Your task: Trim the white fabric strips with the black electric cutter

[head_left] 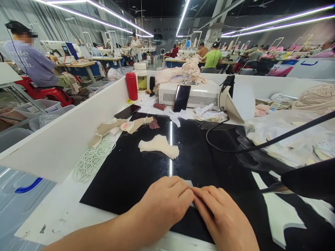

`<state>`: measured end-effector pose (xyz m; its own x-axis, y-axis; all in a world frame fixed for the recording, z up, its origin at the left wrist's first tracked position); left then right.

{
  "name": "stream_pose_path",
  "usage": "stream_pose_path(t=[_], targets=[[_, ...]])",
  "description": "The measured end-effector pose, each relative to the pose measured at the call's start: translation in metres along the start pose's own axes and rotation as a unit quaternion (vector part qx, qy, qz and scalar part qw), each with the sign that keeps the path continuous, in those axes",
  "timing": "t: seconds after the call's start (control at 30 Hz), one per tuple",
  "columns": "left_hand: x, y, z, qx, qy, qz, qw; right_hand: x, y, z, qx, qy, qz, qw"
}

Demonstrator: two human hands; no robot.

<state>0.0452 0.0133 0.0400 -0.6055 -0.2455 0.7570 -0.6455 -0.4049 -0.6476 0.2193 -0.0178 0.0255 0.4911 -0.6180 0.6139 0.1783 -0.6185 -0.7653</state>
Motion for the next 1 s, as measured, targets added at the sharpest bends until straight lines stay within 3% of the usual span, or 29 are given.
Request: stream_pose_path(t=[0.27, 0.53, 0.8, 0.93, 1.0], targets=[[-0.004, 0.004, 0.003, -0.021, -0.012, 0.002, 1.000, -0.002, 0.004, 0.006, -0.001, -0.003, -0.022, 1.000], [-0.007, 0.005, 0.004, -0.024, -0.020, -0.032, 0.999, -0.001, 0.001, 0.001, 0.004, 0.006, -0.012, 1.000], [-0.007, 0.006, 0.003, -0.035, -0.031, 0.002, 0.999, -0.002, -0.003, 0.000, -0.004, 0.014, 0.003, 1.000], [-0.009, 0.007, 0.003, -0.033, -0.034, -0.024, 0.999, -0.003, 0.002, -0.001, -0.003, 0.001, 0.015, 1.000], [-0.010, 0.007, 0.002, -0.025, -0.029, -0.047, 0.998, 0.008, 0.008, 0.003, -0.005, 0.004, 0.039, 0.999]])
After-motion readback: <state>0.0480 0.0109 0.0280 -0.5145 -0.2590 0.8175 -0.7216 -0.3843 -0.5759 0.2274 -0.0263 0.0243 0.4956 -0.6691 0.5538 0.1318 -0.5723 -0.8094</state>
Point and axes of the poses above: each hand's wrist, its own y-axis away from the middle knuckle, its own x-axis out of the back of the hand, z = x × y, the point moved 4 cm from there along -y, towards the middle knuckle, and after that the axes turned 13 degrees about z, right-handed, at the moved point
